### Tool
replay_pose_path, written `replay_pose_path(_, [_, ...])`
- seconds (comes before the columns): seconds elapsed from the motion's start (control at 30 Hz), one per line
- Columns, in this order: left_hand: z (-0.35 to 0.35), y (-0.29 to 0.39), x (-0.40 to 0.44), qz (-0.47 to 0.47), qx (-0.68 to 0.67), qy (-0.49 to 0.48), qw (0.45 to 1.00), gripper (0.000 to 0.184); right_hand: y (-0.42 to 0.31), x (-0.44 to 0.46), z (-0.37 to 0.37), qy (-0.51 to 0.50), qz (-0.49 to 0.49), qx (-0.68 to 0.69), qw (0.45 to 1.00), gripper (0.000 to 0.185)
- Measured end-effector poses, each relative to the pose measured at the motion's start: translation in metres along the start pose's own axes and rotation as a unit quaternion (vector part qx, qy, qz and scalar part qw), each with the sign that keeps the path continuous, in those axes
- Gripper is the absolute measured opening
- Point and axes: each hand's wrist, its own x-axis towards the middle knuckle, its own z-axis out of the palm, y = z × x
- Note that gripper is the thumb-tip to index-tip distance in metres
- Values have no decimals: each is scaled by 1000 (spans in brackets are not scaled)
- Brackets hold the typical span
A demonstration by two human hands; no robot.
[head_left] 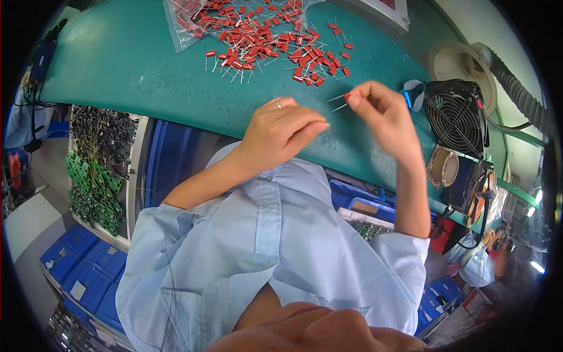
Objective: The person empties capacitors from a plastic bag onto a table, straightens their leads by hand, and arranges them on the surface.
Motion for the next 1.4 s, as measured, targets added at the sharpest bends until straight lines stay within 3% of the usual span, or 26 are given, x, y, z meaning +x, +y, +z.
replay_pose_path(0.1, [-4, -2, -1, -15, -18, 4, 1000, 6, 9, 15, -19, -71, -17, -140, 987, 18])
replay_pose_path(0.2, [-4, -2, -1, -30, -21, 5, 999, 5, 6, 20, -10, -102, -40, -196, 974, 18])
replay_pose_path(0.4, [-3, -5, 0, -30, -24, -2, 999, 7, 9, 19, 2, -72, -76, -238, 966, 17])
replay_pose_path(0.6, [-2, -7, 1, -22, -23, -4, 999, 8, 18, 11, 14, -14, -175, -300, 938, 10])
replay_pose_path(0.8, [-5, -6, 0, -29, -17, -12, 999, 5, 21, 2, 29, 42, -270, -426, 862, 17])
replay_pose_path(0.9, [-6, -5, -1, -31, -14, -17, 999, 5, 19, -3, 34, 39, -273, -466, 841, 22])
replay_pose_path(1.0, [-7, -4, -2, -32, -15, -17, 999, 5, 17, -3, 31, 41, -264, -442, 856, 17])
replay_pose_path(1.1, [-8, -4, -1, -20, -22, -8, 1000, 7, 8, 9, 10, 7, -208, -320, 924, 10])
replay_pose_path(1.23, [-6, -5, 2, -13, -30, -8, 999, 8, -12, 76, -47, 135, -193, -248, 940, 12])
replay_pose_path(1.4, [-7, -4, 4, -15, -28, -18, 999, 7, 27, 219, -140, 288, -189, -263, 901, 23])
